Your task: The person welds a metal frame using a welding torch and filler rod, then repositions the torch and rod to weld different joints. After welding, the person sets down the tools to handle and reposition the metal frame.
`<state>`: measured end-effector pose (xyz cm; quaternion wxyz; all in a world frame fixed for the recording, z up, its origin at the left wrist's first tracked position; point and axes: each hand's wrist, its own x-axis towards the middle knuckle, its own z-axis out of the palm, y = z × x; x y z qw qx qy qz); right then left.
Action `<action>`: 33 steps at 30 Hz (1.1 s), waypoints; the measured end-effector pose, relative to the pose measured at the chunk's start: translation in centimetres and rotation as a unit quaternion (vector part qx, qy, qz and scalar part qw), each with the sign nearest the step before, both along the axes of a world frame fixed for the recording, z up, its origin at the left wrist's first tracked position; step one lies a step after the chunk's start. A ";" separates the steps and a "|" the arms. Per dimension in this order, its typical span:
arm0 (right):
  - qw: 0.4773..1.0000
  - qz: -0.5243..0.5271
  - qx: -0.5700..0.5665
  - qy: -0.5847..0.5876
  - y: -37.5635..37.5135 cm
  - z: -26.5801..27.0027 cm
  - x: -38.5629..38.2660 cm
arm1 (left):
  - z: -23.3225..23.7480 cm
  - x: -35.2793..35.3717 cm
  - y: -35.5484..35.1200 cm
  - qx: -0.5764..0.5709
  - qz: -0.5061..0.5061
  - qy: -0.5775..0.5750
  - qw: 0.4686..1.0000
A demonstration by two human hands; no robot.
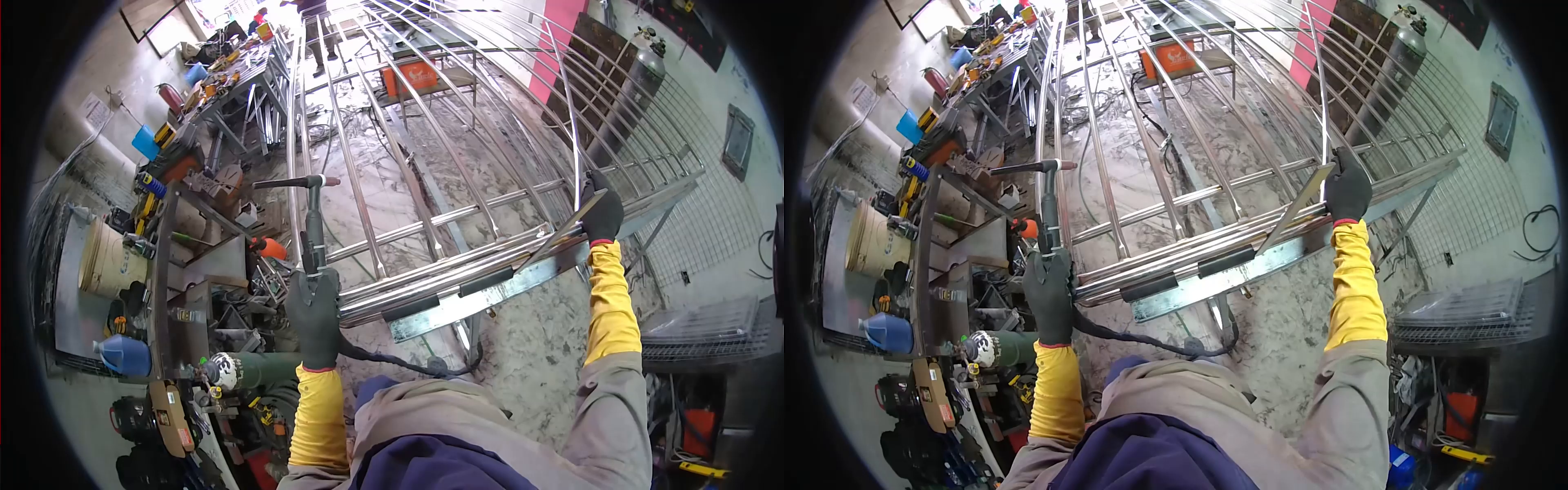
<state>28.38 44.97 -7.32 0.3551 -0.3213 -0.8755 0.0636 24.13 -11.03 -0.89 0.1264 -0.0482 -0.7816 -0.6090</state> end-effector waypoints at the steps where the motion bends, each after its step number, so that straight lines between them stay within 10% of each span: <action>1: 1.000 -0.003 0.000 0.000 -0.1 0.0 0.0 | 0.0 0.0 0.0 -0.015 -0.001 0.009 1.000; 33: 0.996 0.014 0.010 0.083 -1.1 0.2 -0.3 | -2.6 -2.0 -2.0 -0.149 -0.016 0.008 0.989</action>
